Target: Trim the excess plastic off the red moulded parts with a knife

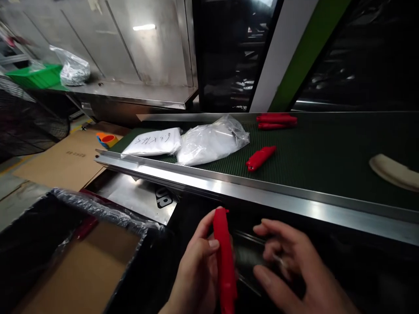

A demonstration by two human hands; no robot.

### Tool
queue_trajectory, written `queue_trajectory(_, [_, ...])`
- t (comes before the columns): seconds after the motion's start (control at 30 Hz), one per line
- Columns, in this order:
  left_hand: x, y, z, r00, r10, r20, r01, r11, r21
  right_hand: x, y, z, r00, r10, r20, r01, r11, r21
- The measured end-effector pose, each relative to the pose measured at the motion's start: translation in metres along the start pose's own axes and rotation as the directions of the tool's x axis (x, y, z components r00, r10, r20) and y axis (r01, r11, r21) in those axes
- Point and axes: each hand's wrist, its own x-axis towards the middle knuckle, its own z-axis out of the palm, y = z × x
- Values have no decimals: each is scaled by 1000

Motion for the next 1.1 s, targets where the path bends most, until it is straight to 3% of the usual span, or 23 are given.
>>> queue_trajectory(0.1, [-5, -3, -2, 998, -55, 5, 54, 991, 120, 13, 3, -19, 986, -162, 36, 162, 987, -3])
queue_trajectory(0.2, [-11, -7, -2, 1000, -28, 9, 25, 974, 227, 20, -2, -24, 946, -321, 36, 322, 946, -33])
queue_trajectory(0.4, [-21, -7, 2, 999, 12, 38, -20, 976, 217, 26, -12, -20, 888, -451, 92, 459, 884, -87])
queue_trajectory(1.1, [-20, -9, -1, 991, -9, 134, -18, 981, 196, 28, -18, -26, 883, -458, 105, 469, 870, -153])
